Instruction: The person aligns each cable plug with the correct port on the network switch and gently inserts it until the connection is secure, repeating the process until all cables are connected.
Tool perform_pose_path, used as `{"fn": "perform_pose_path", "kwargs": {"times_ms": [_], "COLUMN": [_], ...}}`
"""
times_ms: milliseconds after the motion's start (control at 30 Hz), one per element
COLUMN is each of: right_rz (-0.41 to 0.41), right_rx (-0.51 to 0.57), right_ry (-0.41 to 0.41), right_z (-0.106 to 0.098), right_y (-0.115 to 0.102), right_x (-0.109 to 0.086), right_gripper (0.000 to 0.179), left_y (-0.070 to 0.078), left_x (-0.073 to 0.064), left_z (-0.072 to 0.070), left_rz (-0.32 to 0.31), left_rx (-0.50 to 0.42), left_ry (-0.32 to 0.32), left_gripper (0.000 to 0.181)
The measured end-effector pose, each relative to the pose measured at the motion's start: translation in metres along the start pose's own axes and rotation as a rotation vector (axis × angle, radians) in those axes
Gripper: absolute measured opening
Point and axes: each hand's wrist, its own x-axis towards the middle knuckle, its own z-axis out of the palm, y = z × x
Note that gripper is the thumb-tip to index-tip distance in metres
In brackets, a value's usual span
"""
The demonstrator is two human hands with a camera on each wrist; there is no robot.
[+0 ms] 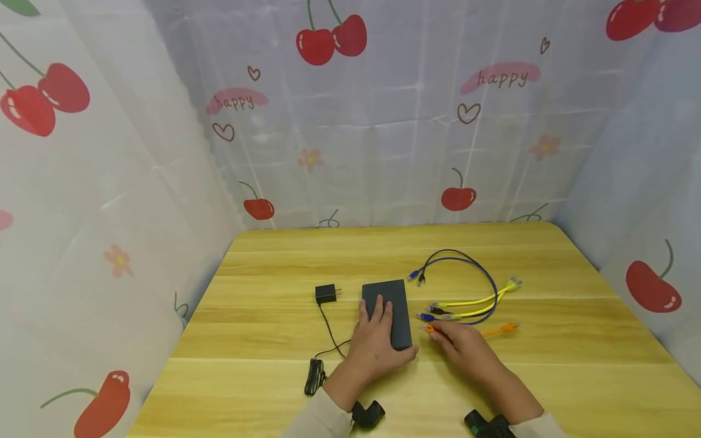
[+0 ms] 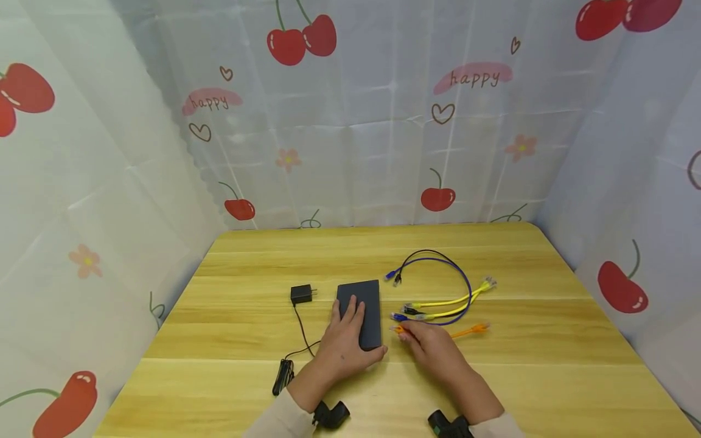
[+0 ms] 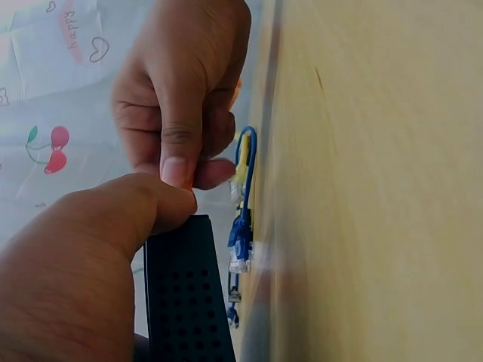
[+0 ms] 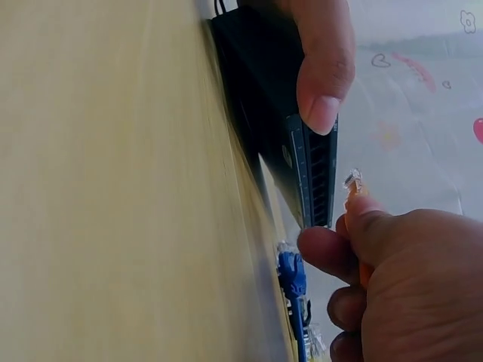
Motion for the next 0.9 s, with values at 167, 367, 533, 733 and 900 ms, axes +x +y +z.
{"fn": "perform_pose_path", "kwargs": {"times_ms": [167,367,533,733,900], "right_rz": [-0.041,-0.101,-0.149,-0.146,-0.177], "right_rx": [-0.042,-0.095,-0.047,-0.013,-0.009], "right_ry": [-0.012,-0.004,-0.002,-0.043,-0.038], "right_z": [0.0007,0.002,0.004,0.0029,0.0022], "right_y": [-0.0034,-0.0064,-0.0062,-0.0085,-0.009], "right_x": [0.0013,0.0013,0.0007,0.0013,0.0016], "right_gripper": [0.02,0.018,0.025,0.025,0.022], "left_y": [0.0005,0.0001,0.0,-0.0003,-0.0001], "left_x": [-0.0002,0.0003,0.0002,0.0002,0.0], "left_z": [-0.0017,-0.0023,-0.0022,-0.0021,-0.0024], "left_rz": [0.003,0.0,0.012,0.011,0.001], "left_rx": [0.005,-0.003,0.013,0.019,0.024], "left_ry": [0.011,0.001,0.004,0.006,0.004], "left_gripper": [0.104,0.104,0.105,0.104,0.103]}}
